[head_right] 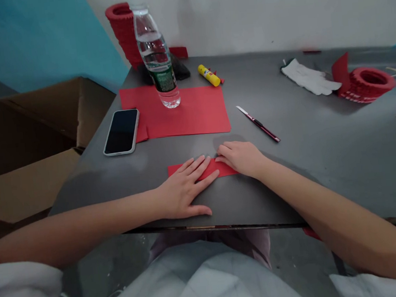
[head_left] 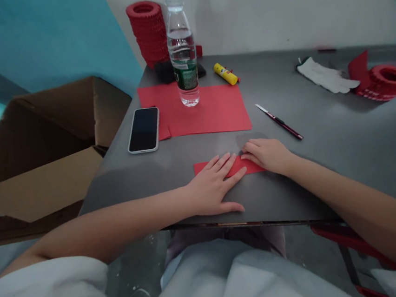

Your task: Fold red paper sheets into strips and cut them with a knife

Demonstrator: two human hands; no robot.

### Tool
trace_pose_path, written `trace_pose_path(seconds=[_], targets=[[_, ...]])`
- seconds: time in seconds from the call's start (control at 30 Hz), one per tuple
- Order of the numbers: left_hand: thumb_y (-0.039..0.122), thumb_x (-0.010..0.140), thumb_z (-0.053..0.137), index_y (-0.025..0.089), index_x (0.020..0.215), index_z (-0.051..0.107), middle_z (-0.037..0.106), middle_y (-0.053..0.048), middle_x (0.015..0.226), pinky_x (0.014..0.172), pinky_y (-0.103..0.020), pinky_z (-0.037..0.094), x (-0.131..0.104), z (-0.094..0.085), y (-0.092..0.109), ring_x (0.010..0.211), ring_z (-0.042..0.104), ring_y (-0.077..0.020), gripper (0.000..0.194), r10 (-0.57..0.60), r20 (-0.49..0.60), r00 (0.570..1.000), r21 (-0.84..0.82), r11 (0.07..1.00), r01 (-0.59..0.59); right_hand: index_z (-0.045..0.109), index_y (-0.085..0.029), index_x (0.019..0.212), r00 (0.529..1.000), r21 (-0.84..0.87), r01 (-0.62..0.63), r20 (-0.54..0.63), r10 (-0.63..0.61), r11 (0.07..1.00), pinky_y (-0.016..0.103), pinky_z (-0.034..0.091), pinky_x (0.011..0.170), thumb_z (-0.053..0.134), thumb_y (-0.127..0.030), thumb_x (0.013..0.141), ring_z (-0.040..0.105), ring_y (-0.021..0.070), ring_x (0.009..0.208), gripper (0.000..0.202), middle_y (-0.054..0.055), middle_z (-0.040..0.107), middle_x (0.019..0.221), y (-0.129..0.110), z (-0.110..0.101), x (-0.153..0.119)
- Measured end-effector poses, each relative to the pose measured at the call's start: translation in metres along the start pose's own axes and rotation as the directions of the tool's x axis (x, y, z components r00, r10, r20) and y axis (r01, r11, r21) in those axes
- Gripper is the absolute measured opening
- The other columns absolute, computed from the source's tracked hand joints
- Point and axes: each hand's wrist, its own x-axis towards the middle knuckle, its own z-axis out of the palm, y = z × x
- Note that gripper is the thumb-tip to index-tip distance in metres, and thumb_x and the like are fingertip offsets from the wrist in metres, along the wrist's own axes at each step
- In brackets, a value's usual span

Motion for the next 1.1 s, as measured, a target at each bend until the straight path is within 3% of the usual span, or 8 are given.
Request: trace_pose_path(seconds=[0.2,0.43,0.57,0.67,0.7,0.83,0.97,1.1], targets=[[0.076,0.08,0.032,0.013,0.145,0.023,0.015,-0.021,0.151,0.112,-0.049,0.011,-0.01,-0.006,-0.006,0.14,0.011,-0.0358,0.091,0.01,0.065,0.998,0.008,1.0,-0.011,0.058,-0.017,0.091,1.0,-0.02,0.003,-0.015,-0.004,1.0,0.026,0.028,0.055,0.036,-0.04,0.096,0.057,0.0151,0.075,0.032,0.004,0.062,0.083,0.0,0.001,0.0],[0.077,0.079,0.033,0.015,0.146,0.02,0.007,-0.023,0.151,0.111,-0.048,0.016,-0.049,-0.014,-0.012,0.14,0.009,-0.037,0.092,-0.065,0.101,0.993,0.044,0.997,0.06,0.058,-0.017,0.091,0.999,-0.046,0.038,-0.027,-0.039,0.998,0.026,0.028,0.055,0.033,-0.039,0.097,0.056,0.0145,0.072,0.034,0.004,0.062,0.083,0.001,0.002,0.0],[0.077,0.079,0.033,0.017,0.143,0.03,0.021,-0.024,0.148,0.107,-0.049,0.024,-0.061,-0.032,-0.01,0.136,0.024,-0.0392,0.088,-0.102,0.121,0.987,0.092,0.992,0.091,0.057,-0.017,0.092,0.998,-0.047,0.056,-0.032,-0.058,0.997,0.026,0.028,0.055,0.032,-0.039,0.097,0.056,0.0143,0.072,0.034,0.004,0.062,0.083,0.003,0.003,0.0],[0.072,0.084,0.03,0.019,0.136,0.043,0.044,-0.02,0.137,0.103,-0.05,0.03,-0.045,-0.047,-0.011,0.127,0.04,-0.0365,0.076,-0.13,0.135,0.982,0.144,0.983,0.11,0.057,-0.017,0.093,0.997,-0.045,0.065,-0.03,-0.067,0.997,0.026,0.028,0.055,0.032,-0.038,0.097,0.056,0.0141,0.072,0.033,0.004,0.062,0.085,0.005,0.004,0.001],[0.07,0.086,0.03,0.016,0.134,0.045,0.047,-0.019,0.134,0.105,-0.05,0.027,-0.036,-0.048,-0.012,0.129,0.038,-0.0358,0.073,-0.122,0.107,0.987,0.163,0.981,0.103,0.057,-0.017,0.093,0.997,-0.043,0.066,-0.027,-0.068,0.997,0.026,0.028,0.055,0.033,-0.038,0.097,0.056,0.0141,0.073,0.032,0.004,0.063,0.086,0.005,0.004,0.001],[0.059,0.092,0.031,0.009,0.142,0.032,0.023,-0.016,0.15,0.114,-0.044,0.011,0.002,-0.031,-0.015,0.141,0.014,-0.0281,0.07,0.144,0.084,0.986,0.137,0.978,-0.155,0.056,-0.016,0.091,0.998,-0.057,0.059,-0.004,-0.059,0.997,0.026,0.028,0.056,0.033,-0.034,0.097,0.057,0.0148,0.074,0.03,0.004,0.062,0.084,0.001,0.001,0.002],[0.068,0.088,0.029,0.011,0.146,0.021,0.015,-0.015,0.152,0.114,-0.044,0.01,0.015,-0.01,-0.018,0.142,0.01,-0.0277,0.082,0.157,0.111,0.981,0.048,0.985,-0.163,0.057,-0.015,0.091,0.999,-0.07,0.049,0.022,-0.048,0.996,0.026,0.027,0.055,0.033,-0.032,0.097,0.057,0.0151,0.074,0.03,0.005,0.062,0.083,-0.003,-0.002,0.003],[0.07,0.085,0.032,0.02,0.146,0.025,0.012,-0.016,0.153,0.113,-0.046,0.01,0.012,-0.01,-0.019,0.141,0.012,-0.0315,0.079,0.162,0.113,0.98,0.013,0.986,-0.164,0.059,-0.015,0.092,1.0,-0.115,-0.008,0.019,0.01,0.993,0.026,0.028,0.055,0.034,-0.036,0.096,0.057,0.0155,0.073,0.033,0.006,0.063,0.083,0.011,-0.004,0.0]])
